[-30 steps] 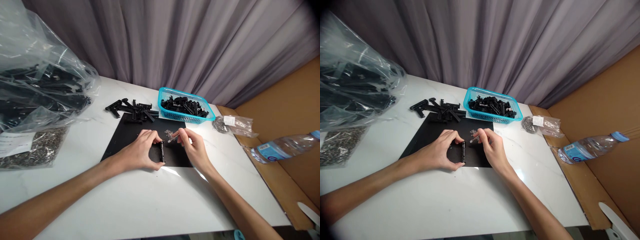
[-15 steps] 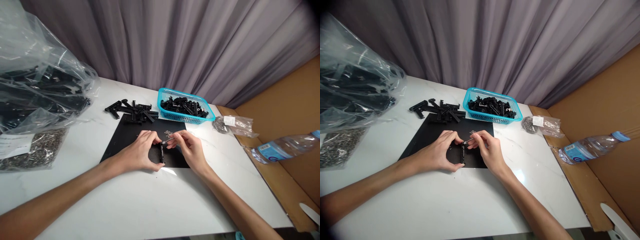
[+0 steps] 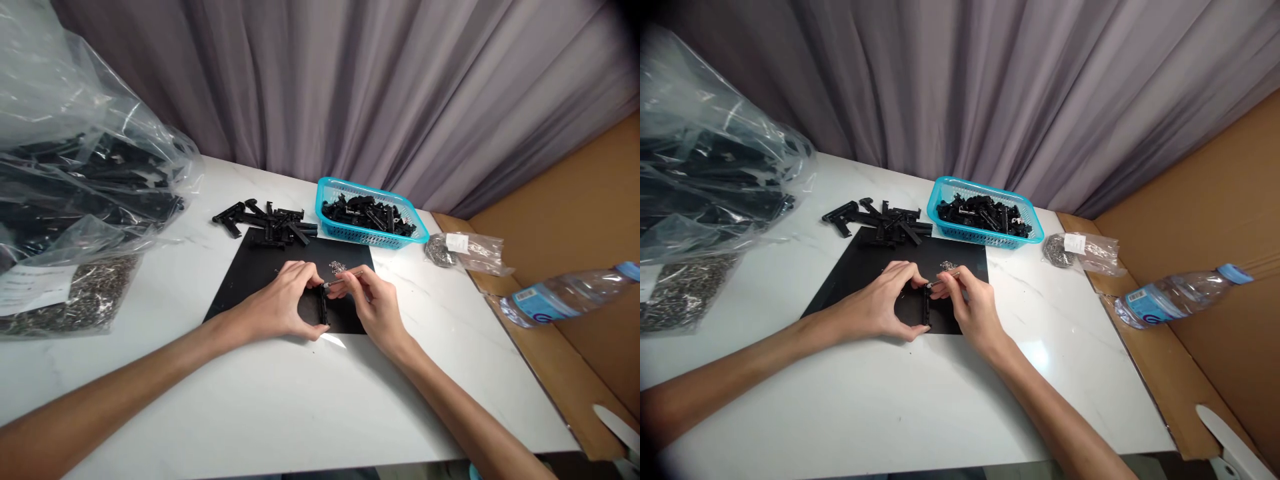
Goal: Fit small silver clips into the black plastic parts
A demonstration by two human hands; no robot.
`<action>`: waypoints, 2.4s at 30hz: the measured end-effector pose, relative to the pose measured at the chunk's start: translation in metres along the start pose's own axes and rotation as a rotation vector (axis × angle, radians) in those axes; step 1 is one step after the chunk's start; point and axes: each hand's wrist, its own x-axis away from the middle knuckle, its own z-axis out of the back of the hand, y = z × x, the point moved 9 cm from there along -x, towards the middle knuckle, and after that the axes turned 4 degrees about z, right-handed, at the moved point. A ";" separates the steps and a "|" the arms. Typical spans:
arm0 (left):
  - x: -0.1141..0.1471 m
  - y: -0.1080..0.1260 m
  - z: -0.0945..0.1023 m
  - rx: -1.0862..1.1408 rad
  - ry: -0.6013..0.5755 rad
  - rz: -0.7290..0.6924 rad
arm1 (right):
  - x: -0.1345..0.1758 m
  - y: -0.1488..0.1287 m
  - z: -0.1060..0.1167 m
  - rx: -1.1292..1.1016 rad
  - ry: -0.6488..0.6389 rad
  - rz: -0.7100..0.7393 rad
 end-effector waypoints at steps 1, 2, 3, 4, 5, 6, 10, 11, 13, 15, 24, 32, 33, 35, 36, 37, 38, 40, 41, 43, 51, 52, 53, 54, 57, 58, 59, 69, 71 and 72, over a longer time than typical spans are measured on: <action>0.000 -0.001 0.000 0.000 0.007 -0.001 | -0.001 0.000 0.002 0.020 0.018 0.003; 0.000 -0.001 0.001 -0.001 0.015 -0.003 | -0.002 -0.001 0.006 0.051 0.054 0.013; 0.000 -0.001 0.001 -0.001 0.024 -0.007 | -0.002 -0.003 0.012 0.088 0.107 0.029; 0.000 -0.001 0.001 -0.002 0.031 -0.014 | -0.003 -0.006 0.019 0.119 0.169 0.046; 0.000 0.000 0.002 -0.005 0.038 -0.025 | -0.003 -0.008 0.024 0.130 0.222 0.054; 0.000 0.001 0.002 -0.010 0.043 -0.039 | -0.002 -0.008 0.028 0.118 0.249 0.048; 0.001 0.007 0.008 -0.079 0.109 -0.103 | 0.000 -0.001 0.011 0.096 0.091 -0.037; 0.002 0.008 0.012 -0.103 0.152 -0.109 | 0.002 -0.002 0.005 0.164 0.046 -0.030; 0.005 0.009 0.021 -0.151 0.247 -0.116 | 0.004 -0.006 -0.001 0.335 0.029 0.014; 0.009 0.012 0.027 -0.202 0.329 -0.155 | 0.005 -0.006 -0.006 0.381 0.028 0.020; 0.010 0.010 0.034 -0.197 0.359 -0.175 | -0.010 0.010 -0.010 0.094 0.008 -0.072; -0.001 -0.023 0.081 -0.404 0.411 -0.026 | -0.098 -0.009 0.039 0.450 0.162 0.179; -0.001 -0.029 0.085 -0.455 0.418 0.004 | -0.108 -0.008 0.041 0.517 0.158 0.223; 0.000 -0.041 0.093 -0.523 0.467 0.092 | -0.124 -0.004 0.038 0.659 0.136 0.283; 0.001 -0.045 0.095 -0.543 0.489 0.124 | -0.128 -0.002 0.036 0.728 0.140 0.297; 0.002 -0.049 0.097 -0.557 0.504 0.148 | -0.129 -0.001 0.033 0.795 0.155 0.307; 0.002 -0.051 0.097 -0.568 0.506 0.159 | -0.127 -0.002 0.031 0.850 0.179 0.311; 0.001 -0.054 0.095 -0.581 0.478 0.158 | -0.113 -0.007 0.020 0.903 0.190 0.317; 0.000 -0.055 0.093 -0.583 0.456 0.156 | -0.102 -0.010 0.011 0.893 0.147 0.324; -0.002 -0.057 0.090 -0.580 0.419 0.155 | -0.072 -0.015 -0.016 0.809 -0.039 0.375; -0.005 -0.061 0.086 -0.626 0.394 0.157 | 0.007 -0.018 -0.058 0.617 -0.357 0.473; -0.005 -0.061 0.085 -0.628 0.392 0.153 | 0.008 -0.017 -0.060 0.626 -0.391 0.467; -0.005 -0.062 0.084 -0.627 0.394 0.148 | 0.009 -0.017 -0.063 0.639 -0.419 0.460; -0.005 -0.062 0.084 -0.626 0.401 0.141 | 0.010 -0.017 -0.065 0.656 -0.446 0.456; -0.004 -0.062 0.083 -0.617 0.438 0.106 | 0.013 -0.019 -0.069 0.713 -0.488 0.467; -0.004 -0.062 0.083 -0.604 0.449 0.091 | 0.014 -0.019 -0.070 0.721 -0.483 0.477; -0.004 -0.061 0.083 -0.587 0.460 0.076 | 0.014 -0.021 -0.070 0.720 -0.461 0.491; 0.001 -0.037 0.096 -0.226 0.590 0.022 | -0.001 -0.025 -0.027 0.399 -0.101 0.386; 0.001 -0.037 0.092 -0.031 0.570 0.047 | -0.005 -0.019 -0.021 0.359 -0.088 0.326; 0.001 -0.037 0.090 0.082 0.553 0.056 | -0.007 -0.016 -0.018 0.348 -0.082 0.306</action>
